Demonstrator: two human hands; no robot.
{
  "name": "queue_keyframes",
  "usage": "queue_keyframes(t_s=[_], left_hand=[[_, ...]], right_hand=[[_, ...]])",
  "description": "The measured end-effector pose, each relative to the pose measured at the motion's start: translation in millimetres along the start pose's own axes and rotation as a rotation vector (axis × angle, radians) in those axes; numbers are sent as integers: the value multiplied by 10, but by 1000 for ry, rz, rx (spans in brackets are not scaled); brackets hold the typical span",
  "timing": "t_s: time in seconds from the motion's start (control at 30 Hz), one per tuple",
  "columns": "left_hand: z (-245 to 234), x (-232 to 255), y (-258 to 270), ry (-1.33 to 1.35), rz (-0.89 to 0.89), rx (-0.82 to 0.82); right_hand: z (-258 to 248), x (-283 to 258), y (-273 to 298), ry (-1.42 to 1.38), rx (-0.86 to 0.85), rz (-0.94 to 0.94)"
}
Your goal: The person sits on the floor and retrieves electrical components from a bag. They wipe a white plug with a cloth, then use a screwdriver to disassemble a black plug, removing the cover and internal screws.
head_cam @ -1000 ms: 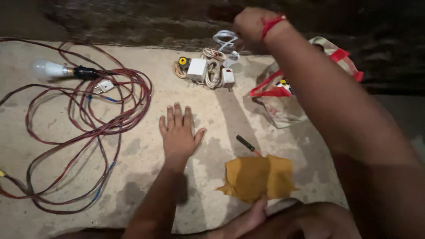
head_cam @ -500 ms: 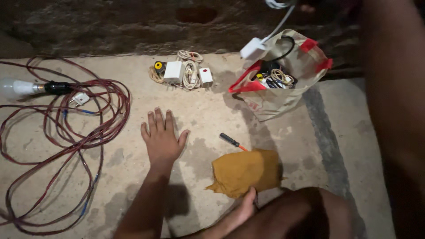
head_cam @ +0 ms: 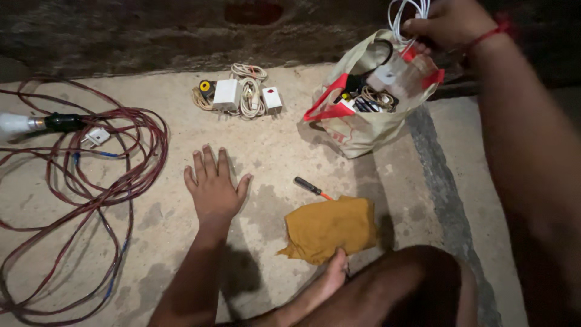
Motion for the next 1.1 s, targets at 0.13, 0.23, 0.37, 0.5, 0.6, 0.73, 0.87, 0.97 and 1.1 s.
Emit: queue_keyframes(t_s=[0.13,0.23,0.37,0.5,0.6,0.73,0.87,0.97,1.1], left_hand=[[25,-11,-6,-11,-1,-6],[25,-13,-12,-12,0,-1],[-27,11,13,-4,13,35],[-38,11,10,16,12,31],[-45,12,14,20,17,35],[-35,17,9,27,12,31],[-43,17,18,15,19,43],[-21,-1,3,28,13,19],[-27,7,-3,26,8,17]], right_hand=[[234,602,-124,-351,-60,141],[536,1005,-175,-385,-200,258],[964,1310,-135,-489,-408,375],[1299,1322,-164,-346,-572,334],[1367,1351,-241,-8,-592,286],[1480,1446,-333,92,-594,340],[1401,1375,-502,679,-543,160],[1392,1340,-540,792,-536,113],[1326,1166,-450,722,-505,135]])
Point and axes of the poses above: each hand's wrist, its own y-axis away from the middle knuckle, its own z-axis out of the palm, x = y × z, the point moved 10 cm from there along -y, towards the middle knuckle, and after that the axes turned 4 degrees about -y, right-handed, at the moved point
